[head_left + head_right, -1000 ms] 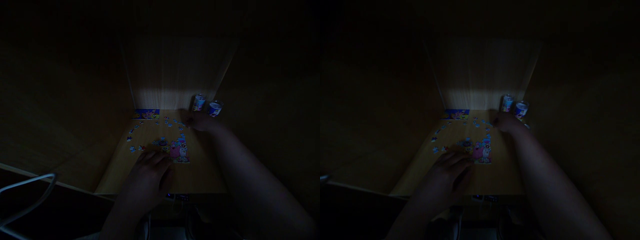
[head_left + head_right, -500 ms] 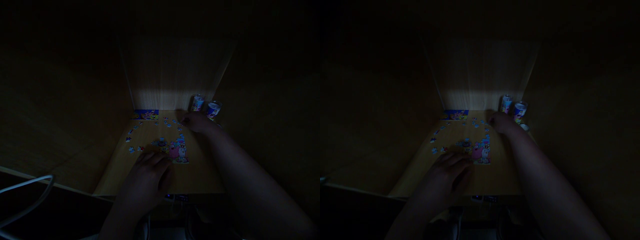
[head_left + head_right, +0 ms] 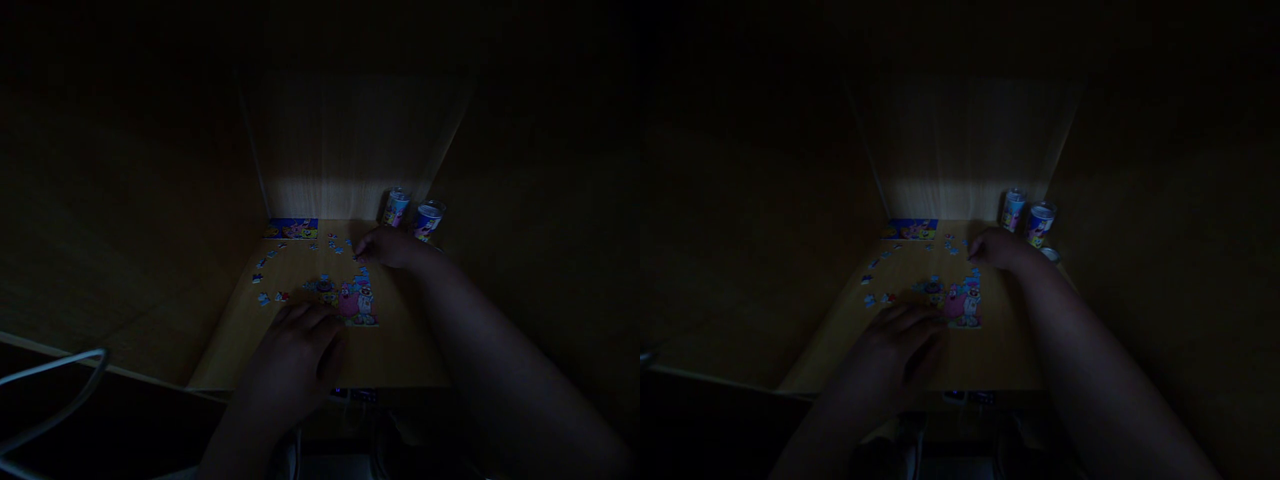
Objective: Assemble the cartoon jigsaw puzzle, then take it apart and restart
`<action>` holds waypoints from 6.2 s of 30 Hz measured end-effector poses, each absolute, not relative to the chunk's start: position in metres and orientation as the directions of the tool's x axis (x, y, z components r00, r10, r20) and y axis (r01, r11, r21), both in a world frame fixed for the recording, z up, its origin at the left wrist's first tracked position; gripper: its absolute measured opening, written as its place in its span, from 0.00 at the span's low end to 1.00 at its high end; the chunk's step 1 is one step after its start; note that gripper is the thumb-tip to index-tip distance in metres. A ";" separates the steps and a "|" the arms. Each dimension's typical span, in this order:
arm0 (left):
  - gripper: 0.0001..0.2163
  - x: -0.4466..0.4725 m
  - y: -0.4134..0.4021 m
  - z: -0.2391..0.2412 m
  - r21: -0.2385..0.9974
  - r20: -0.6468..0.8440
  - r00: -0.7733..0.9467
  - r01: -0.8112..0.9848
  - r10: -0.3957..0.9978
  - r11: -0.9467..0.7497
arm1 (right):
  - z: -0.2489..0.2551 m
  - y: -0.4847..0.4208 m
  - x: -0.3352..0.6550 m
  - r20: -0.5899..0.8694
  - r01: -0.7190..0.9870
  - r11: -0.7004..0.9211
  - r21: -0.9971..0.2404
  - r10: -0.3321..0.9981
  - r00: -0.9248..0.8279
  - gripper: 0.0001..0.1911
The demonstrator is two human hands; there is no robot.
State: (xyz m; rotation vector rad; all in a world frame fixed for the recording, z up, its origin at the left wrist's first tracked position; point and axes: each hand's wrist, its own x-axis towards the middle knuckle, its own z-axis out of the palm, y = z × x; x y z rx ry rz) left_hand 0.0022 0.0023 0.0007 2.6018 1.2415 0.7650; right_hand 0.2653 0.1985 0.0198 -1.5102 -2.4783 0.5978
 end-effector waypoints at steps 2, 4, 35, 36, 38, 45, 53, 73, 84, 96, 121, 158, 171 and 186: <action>0.07 0.002 0.002 0.000 0.348 0.385 0.519 0.684 0.763 -0.641 | 0.019 0.198 0.264 -0.066 0.791 0.410 -0.454 0.870 -0.489 0.05; 0.08 0.001 0.001 -0.001 0.348 0.390 0.516 0.684 0.763 -0.641 | 0.019 0.196 0.262 -0.077 0.774 0.417 -0.476 0.857 -0.509 0.05; 0.09 0.005 0.002 0.003 0.368 0.351 0.521 0.687 0.778 -0.626 | 0.031 0.174 0.233 -0.217 0.544 0.411 -0.732 0.616 -0.757 0.14; 0.09 0.004 0.001 0.003 0.367 0.354 0.523 0.685 0.775 -0.630 | 0.031 0.174 0.232 -0.221 0.554 0.411 -0.724 0.622 -0.751 0.13; 0.09 0.004 0.001 0.003 0.361 0.360 0.526 0.683 0.770 -0.635 | 0.033 0.172 0.230 -0.225 0.575 0.415 -0.705 0.638 -0.736 0.12; 0.09 0.004 0.001 0.003 0.345 0.385 0.521 0.684 0.762 -0.643 | 0.039 0.166 0.223 -0.198 0.608 0.451 -0.653 0.673 -0.712 0.10; 0.08 0.004 0.002 0.001 0.343 0.371 0.527 0.687 0.764 -0.641 | 0.039 0.165 0.223 -0.207 0.611 0.454 -0.649 0.667 -0.716 0.11; 0.08 0.004 0.003 0.003 0.345 0.361 0.526 0.692 0.770 -0.634 | 0.035 0.166 0.222 -0.204 0.639 0.488 -0.594 0.677 -0.707 0.10; 0.08 0.003 0.001 -0.001 0.342 0.379 0.528 0.683 0.760 -0.645 | 0.036 0.164 0.219 -0.188 0.649 0.501 -0.573 0.690 -0.699 0.09; 0.09 0.003 0.001 0.000 0.335 0.397 0.527 0.679 0.751 -0.653 | 0.035 0.164 0.221 -0.194 0.616 0.510 -0.600 0.655 -0.731 0.08; 0.08 0.003 0.001 0.002 0.340 0.374 0.524 0.690 0.766 -0.638 | 0.043 0.178 0.274 -0.260 0.763 0.395 -0.512 0.775 -0.576 0.14; 0.07 0.005 0.000 0.006 0.371 0.352 0.522 0.684 0.777 -0.628 | 0.025 0.174 0.226 -0.142 0.531 0.371 -0.762 0.704 -0.696 0.09; 0.09 0.004 0.002 0.003 0.354 0.374 0.526 0.680 0.764 -0.642 | 0.020 0.178 0.227 0.022 0.598 0.486 -0.637 0.787 -0.616 0.08; 0.08 0.004 0.000 0.005 0.350 0.371 0.516 0.692 0.772 -0.631 | -0.002 0.201 0.240 0.232 0.663 0.590 -0.461 0.801 -0.552 0.13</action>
